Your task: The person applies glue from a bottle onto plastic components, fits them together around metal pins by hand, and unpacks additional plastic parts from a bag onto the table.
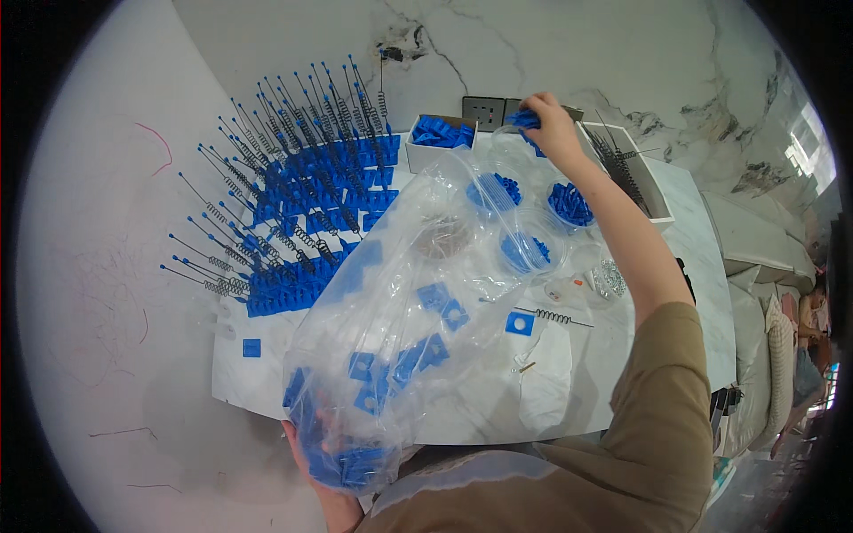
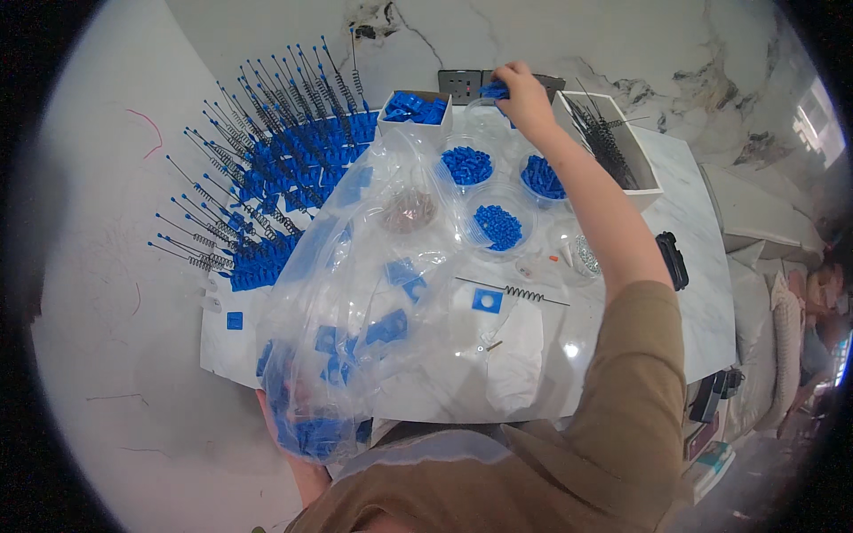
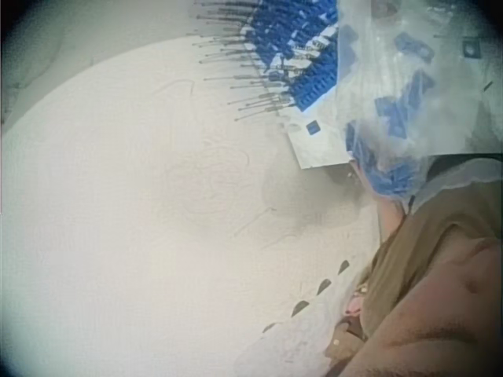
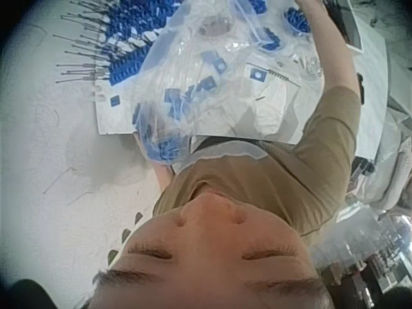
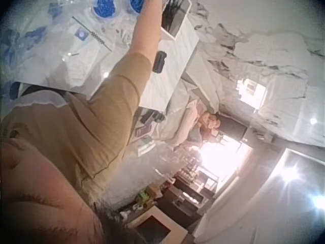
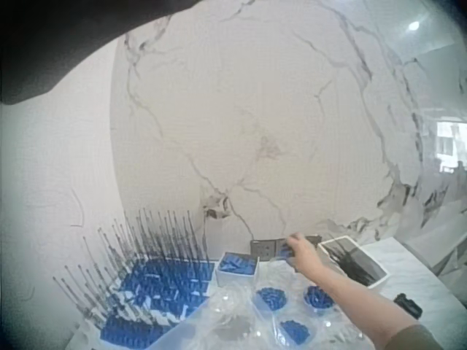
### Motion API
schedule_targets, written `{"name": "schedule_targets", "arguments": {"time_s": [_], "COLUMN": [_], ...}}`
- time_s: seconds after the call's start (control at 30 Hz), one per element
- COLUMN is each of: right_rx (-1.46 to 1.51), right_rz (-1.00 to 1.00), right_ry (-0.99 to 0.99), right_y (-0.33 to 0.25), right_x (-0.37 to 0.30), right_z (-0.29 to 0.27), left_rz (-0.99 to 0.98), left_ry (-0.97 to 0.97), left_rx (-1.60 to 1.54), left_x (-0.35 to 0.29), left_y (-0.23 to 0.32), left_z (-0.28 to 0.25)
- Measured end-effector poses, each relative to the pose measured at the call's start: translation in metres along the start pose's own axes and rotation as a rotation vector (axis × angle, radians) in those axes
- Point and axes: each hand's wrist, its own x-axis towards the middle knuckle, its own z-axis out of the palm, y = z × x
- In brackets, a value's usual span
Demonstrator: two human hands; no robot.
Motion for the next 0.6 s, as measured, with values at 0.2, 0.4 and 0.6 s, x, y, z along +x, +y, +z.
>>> {"name": "schedule_targets", "arguments": {"time_s": [0.2, 0.4, 0.6], "right_rx": [-0.146, -0.261, -0.2], "right_rz": [0.027, -0.003, 0.003], "right_ry": [-0.272, -0.423, -0.498], "right_y": [0.0, 0.0, 0.006], "right_x": [0.003, 0.005, 0.009], "right_z": [0.019, 0.013, 0.005], "left_rz": [0.062, 0.046, -0.057], "left_ry": [0.021, 0.049, -0.098], "left_rx": [0.137, 0.126, 0.036], "left_x": [0.002, 0.003, 0.002], "left_y": [-0.004, -0.011, -0.027], "left_z": [-0.002, 0.014, 0.035]}}
